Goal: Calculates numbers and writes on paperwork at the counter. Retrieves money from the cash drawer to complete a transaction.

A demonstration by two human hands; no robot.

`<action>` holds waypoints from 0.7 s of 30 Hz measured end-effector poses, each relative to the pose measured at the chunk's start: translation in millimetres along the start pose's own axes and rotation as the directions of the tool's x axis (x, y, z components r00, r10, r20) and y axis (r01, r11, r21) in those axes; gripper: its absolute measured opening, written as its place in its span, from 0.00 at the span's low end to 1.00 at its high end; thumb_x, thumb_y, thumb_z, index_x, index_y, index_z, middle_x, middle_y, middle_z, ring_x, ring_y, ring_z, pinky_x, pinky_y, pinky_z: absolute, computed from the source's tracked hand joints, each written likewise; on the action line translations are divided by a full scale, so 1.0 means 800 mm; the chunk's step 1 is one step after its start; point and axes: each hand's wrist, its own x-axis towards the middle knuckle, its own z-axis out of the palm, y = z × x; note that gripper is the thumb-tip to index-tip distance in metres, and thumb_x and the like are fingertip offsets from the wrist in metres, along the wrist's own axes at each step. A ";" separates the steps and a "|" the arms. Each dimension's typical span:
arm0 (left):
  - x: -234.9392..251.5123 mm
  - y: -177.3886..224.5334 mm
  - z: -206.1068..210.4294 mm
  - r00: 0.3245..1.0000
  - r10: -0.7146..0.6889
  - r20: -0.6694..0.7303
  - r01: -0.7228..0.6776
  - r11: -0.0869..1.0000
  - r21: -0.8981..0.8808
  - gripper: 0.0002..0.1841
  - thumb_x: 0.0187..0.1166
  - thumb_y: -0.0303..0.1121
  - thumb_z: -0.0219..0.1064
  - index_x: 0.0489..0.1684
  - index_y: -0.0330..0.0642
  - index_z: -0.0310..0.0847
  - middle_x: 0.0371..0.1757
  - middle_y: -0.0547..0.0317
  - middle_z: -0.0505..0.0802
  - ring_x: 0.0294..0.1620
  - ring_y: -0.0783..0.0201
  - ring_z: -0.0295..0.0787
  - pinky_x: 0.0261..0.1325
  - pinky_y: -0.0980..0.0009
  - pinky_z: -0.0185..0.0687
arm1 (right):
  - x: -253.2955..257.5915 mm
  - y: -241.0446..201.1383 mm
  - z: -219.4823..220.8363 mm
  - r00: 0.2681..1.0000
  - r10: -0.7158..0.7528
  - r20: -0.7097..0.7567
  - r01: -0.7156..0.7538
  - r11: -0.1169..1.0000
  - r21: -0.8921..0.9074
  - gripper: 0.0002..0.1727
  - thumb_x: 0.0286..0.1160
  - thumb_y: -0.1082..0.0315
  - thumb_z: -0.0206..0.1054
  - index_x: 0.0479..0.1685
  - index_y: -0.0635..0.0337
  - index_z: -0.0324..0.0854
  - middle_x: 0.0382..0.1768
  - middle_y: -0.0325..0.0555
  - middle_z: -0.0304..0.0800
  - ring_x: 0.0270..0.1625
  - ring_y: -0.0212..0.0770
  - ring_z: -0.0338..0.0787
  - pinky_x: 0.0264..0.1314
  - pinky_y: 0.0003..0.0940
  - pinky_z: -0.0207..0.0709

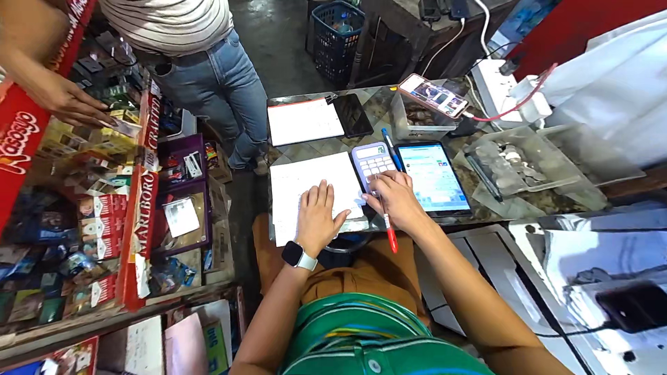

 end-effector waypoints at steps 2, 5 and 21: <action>0.000 0.001 -0.002 1.000 -0.007 0.012 0.007 1.000 -0.003 0.43 0.87 0.65 0.45 0.86 0.35 0.67 0.88 0.42 0.71 0.86 0.40 0.68 0.86 0.40 0.56 | 0.000 0.001 -0.003 0.999 0.010 -0.044 -0.011 1.000 -0.025 0.23 0.84 0.49 0.61 0.41 0.62 0.87 0.51 0.56 0.93 0.68 0.65 0.84 0.75 0.70 0.63; 0.001 0.002 -0.005 0.999 -0.011 0.035 0.011 1.000 0.000 0.43 0.87 0.65 0.44 0.87 0.35 0.66 0.89 0.42 0.70 0.87 0.40 0.67 0.86 0.41 0.55 | -0.003 0.005 -0.007 0.998 0.040 -0.041 -0.042 0.998 -0.053 0.24 0.84 0.49 0.61 0.41 0.63 0.87 0.50 0.57 0.93 0.68 0.67 0.84 0.76 0.72 0.60; -0.008 0.004 0.002 0.995 0.036 -0.095 -0.038 0.999 -0.023 0.38 0.88 0.59 0.48 0.78 0.31 0.75 0.81 0.39 0.79 0.83 0.34 0.72 0.85 0.37 0.59 | -0.052 0.007 -0.009 0.984 0.078 -0.159 -0.088 0.995 -0.053 0.23 0.85 0.53 0.62 0.47 0.69 0.84 0.56 0.68 0.90 0.63 0.67 0.89 0.75 0.66 0.69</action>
